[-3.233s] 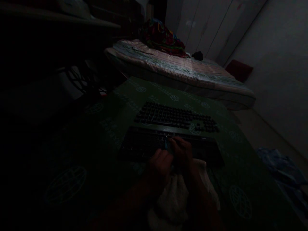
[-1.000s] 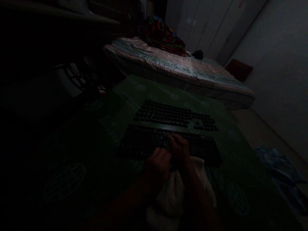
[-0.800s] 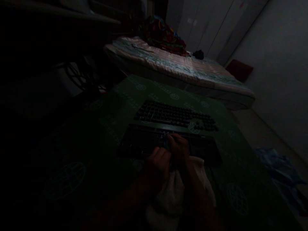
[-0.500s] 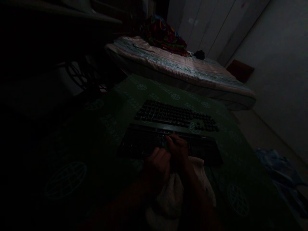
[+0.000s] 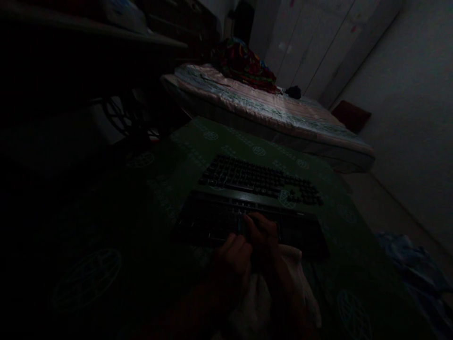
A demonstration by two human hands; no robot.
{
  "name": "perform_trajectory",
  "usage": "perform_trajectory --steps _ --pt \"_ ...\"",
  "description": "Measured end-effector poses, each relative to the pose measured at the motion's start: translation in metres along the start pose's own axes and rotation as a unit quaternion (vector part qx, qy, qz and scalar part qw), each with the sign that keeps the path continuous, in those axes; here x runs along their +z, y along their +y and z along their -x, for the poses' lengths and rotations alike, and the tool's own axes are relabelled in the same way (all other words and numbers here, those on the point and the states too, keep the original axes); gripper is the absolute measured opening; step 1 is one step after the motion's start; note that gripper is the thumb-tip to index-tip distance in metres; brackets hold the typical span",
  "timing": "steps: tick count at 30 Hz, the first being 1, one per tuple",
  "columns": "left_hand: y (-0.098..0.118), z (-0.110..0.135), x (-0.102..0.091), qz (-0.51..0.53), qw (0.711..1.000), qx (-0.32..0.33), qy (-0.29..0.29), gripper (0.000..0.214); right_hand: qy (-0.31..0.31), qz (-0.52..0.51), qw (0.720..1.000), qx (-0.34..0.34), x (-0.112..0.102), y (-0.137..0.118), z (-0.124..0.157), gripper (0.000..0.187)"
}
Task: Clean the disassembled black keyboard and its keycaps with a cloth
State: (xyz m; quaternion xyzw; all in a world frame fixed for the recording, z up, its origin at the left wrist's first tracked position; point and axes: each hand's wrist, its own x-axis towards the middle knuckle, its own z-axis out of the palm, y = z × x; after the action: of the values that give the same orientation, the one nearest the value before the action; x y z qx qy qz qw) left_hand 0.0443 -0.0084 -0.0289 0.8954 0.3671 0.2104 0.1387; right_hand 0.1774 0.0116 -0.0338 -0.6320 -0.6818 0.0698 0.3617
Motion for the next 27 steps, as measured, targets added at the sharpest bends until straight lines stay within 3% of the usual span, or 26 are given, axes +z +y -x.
perform_trajectory --steps 4,9,15,27 --pt "-0.003 -0.002 0.004 -0.013 1.000 -0.019 0.012 0.012 0.024 -0.052 0.997 0.044 0.003 -0.002 -0.010 0.025" --pt "-0.005 -0.003 0.004 -0.013 0.999 -0.033 0.014 0.012 0.016 -0.085 0.996 0.038 0.003 -0.008 -0.018 0.024" --pt "-0.007 -0.006 0.001 -0.015 0.999 -0.048 0.015 0.012 0.032 -0.126 0.986 0.106 0.011 -0.009 -0.022 0.026" --pt "-0.006 -0.005 0.001 -0.013 0.999 -0.045 0.021 0.015 0.046 -0.076 0.993 0.075 0.012 -0.012 -0.023 0.032"
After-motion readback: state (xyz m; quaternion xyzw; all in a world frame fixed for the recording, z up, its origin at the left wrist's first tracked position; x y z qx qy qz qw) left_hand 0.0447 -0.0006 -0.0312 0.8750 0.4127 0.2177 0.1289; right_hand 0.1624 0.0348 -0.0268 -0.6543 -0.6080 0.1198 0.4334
